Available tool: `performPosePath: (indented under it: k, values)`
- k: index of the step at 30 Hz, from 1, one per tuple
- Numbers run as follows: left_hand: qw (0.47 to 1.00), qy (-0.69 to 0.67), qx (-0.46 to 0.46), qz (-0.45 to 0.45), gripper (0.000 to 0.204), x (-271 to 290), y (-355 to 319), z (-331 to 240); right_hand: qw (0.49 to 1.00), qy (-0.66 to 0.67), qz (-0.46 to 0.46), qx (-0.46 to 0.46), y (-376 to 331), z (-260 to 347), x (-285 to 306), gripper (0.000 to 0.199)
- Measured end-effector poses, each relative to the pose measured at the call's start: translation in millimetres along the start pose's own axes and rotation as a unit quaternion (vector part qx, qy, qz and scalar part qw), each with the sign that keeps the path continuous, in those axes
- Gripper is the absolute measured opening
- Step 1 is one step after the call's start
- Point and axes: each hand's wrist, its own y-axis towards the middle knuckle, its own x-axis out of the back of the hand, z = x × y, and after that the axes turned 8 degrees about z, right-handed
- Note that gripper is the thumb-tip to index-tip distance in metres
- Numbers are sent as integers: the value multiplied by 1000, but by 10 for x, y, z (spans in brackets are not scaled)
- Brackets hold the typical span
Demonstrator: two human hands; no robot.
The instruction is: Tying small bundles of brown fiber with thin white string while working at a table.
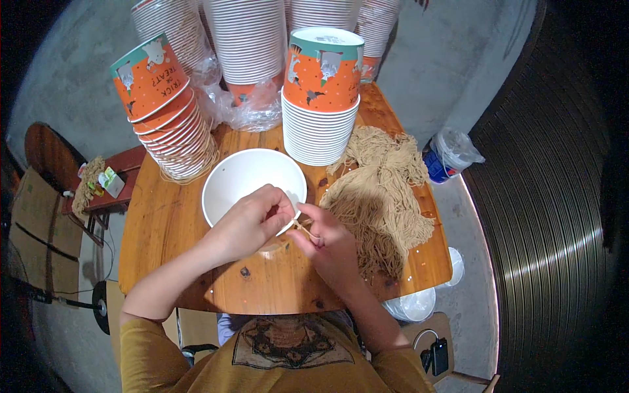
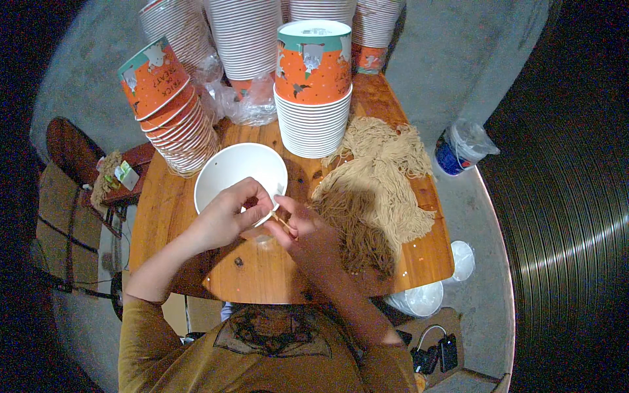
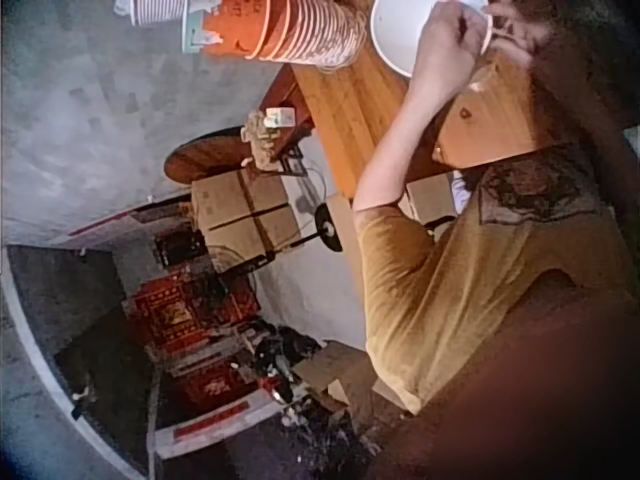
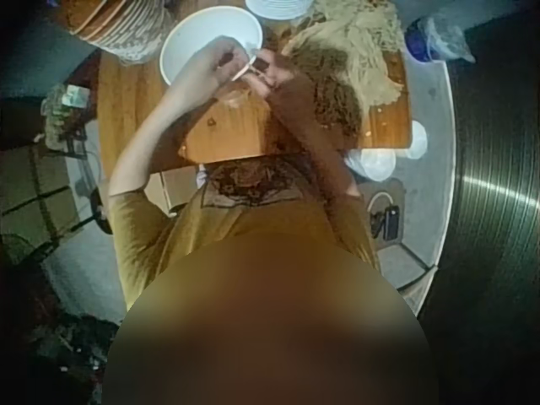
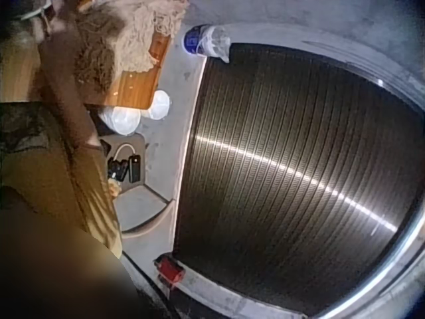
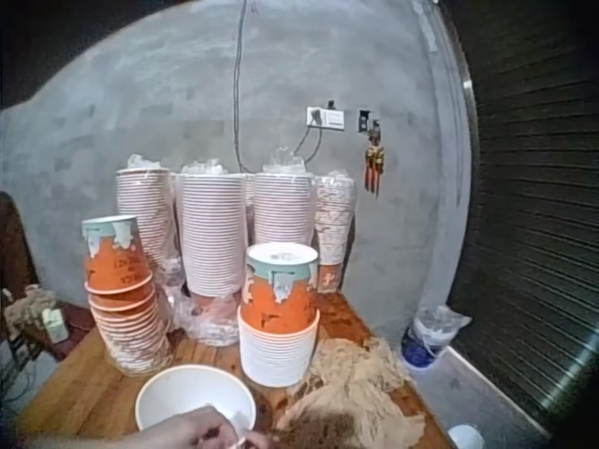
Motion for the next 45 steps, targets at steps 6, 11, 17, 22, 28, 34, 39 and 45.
performPosePath:
  k: [6,11,17,22,28,34,39,45]
  values:
    - [999,-29,37,16,13,20,-26,-64,995,-69,-24,74,30,-80,-54,27]
    - [1000,-14,17,-4,12,-2,-59,-81,981,-123,-62,134,65,-90,-64,17]
    - [992,69,-76,-72,9,-9,-47,-27,945,-235,-92,206,79,-157,-60,15]
    - [992,77,-70,-74,4,77,-94,-82,986,-112,-70,102,0,-134,-79,12]
    - [988,74,-130,-23,14,-101,-110,-73,995,-32,-65,62,-6,-59,-64,16]
    - [984,100,-136,-60,12,-135,-75,-80,996,-48,-50,63,-2,29,-9,12]
    - [935,255,-201,-142,14,-152,-53,-121,983,-138,-63,102,-5,1,-16,8]
    - [940,259,-185,-122,16,-200,-80,-83,987,-110,-53,101,-104,-51,-67,12]
